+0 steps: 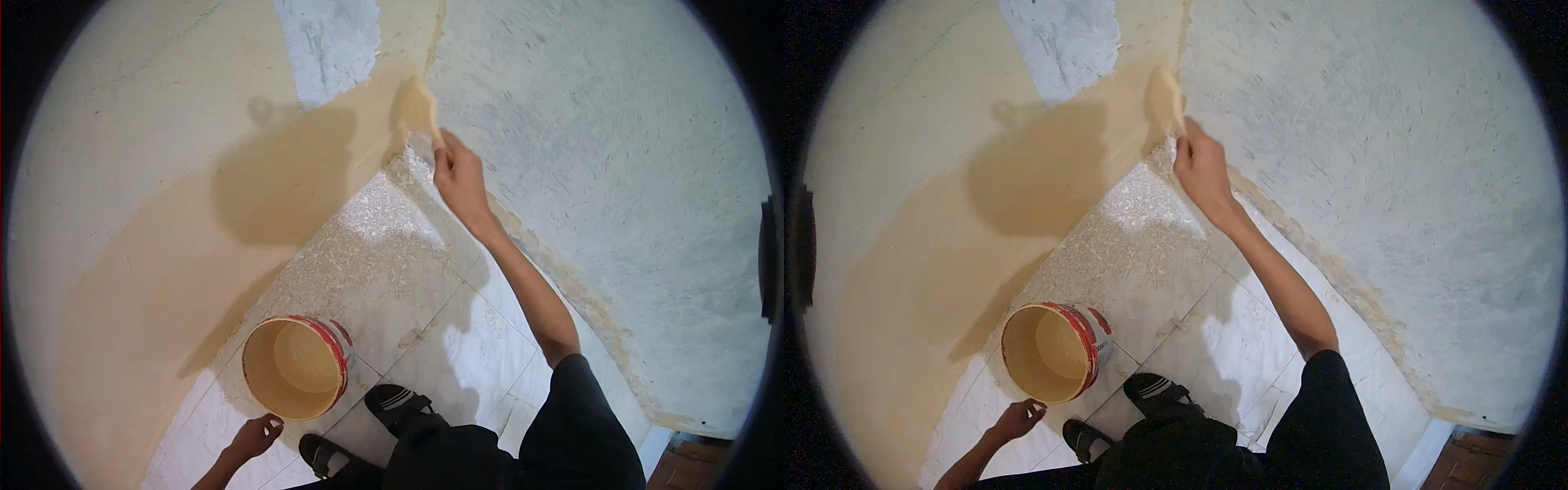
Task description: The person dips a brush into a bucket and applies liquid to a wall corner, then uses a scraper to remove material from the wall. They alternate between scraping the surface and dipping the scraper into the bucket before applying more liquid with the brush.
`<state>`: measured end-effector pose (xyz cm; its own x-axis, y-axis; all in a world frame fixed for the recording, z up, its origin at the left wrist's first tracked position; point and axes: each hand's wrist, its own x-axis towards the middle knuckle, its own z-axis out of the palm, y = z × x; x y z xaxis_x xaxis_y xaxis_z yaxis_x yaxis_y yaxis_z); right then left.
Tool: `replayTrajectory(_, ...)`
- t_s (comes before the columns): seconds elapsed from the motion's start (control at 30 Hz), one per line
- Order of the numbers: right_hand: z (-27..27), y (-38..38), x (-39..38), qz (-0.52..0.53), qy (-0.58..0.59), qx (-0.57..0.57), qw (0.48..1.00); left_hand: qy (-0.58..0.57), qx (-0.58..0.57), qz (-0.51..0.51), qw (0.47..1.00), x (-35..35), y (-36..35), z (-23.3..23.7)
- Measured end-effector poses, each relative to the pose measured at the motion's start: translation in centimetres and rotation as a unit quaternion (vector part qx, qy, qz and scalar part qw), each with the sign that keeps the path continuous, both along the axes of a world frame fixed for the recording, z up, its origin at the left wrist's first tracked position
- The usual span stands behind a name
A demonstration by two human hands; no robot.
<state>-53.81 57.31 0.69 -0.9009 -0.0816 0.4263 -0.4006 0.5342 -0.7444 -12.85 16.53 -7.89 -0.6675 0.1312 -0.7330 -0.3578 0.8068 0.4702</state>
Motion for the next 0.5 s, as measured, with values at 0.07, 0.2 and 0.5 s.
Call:
replayTrajectory(0.07, 0.4, 0.3, -2.4, -0.074, 0.053, 0.018, 0.996, 0.021, 0.009, 0.007, 1.0, -0.6, 0.1, 0.1)
replayTrajectory(0.2, -3.9, -2.6, -4.8, -0.104, 0.091, 0.06, 0.989, 0.086, -0.061, -0.028, 0.994, 0.1, 0.1, 0.7)
replayTrajectory(0.5, 4.6, -2.7, 10.2, 0.202, -0.146, 0.088, 0.965, 0.191, 0.001, 0.012, 0.982, -1.7, -0.3, 5.1)
